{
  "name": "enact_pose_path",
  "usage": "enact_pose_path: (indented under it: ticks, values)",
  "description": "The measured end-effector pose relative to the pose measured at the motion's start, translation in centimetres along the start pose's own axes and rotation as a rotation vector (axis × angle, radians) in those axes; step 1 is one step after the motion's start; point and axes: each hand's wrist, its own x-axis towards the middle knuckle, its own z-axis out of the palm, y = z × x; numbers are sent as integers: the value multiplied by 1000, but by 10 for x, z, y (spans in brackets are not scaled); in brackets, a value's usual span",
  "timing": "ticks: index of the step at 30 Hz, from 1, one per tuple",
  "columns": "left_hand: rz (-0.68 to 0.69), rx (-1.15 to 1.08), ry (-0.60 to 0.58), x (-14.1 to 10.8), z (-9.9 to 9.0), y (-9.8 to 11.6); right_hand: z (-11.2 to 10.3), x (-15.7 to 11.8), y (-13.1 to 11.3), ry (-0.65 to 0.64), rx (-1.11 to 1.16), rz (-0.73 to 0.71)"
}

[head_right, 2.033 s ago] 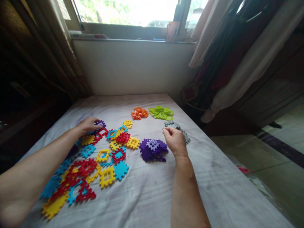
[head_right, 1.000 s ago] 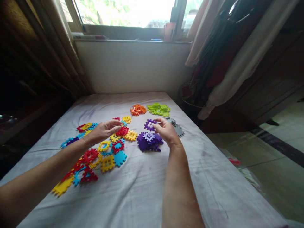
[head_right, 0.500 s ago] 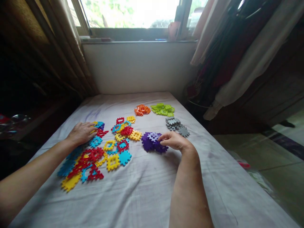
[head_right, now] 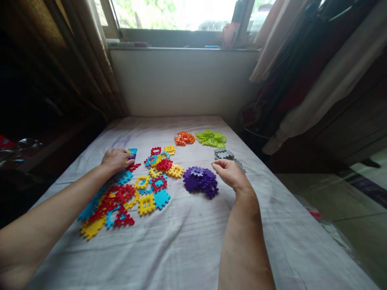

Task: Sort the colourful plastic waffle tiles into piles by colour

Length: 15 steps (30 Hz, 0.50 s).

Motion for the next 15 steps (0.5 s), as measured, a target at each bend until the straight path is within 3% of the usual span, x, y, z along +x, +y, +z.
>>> enact_pose_path:
  ticks: [6,10,13,15]
  values:
    - [-133,23,39,12,2,18,-1,-2,-3,76,17,-40]
    - [-157,-103,60,9,3,27,-1,-2,-4,141,29,-58]
    - [-138,-265,178,-5,-4,38,-2,-2,-5,173,56,-89]
    - [-52,-368,288,-20,-12,54,-3,-2,-5,192,58,-107]
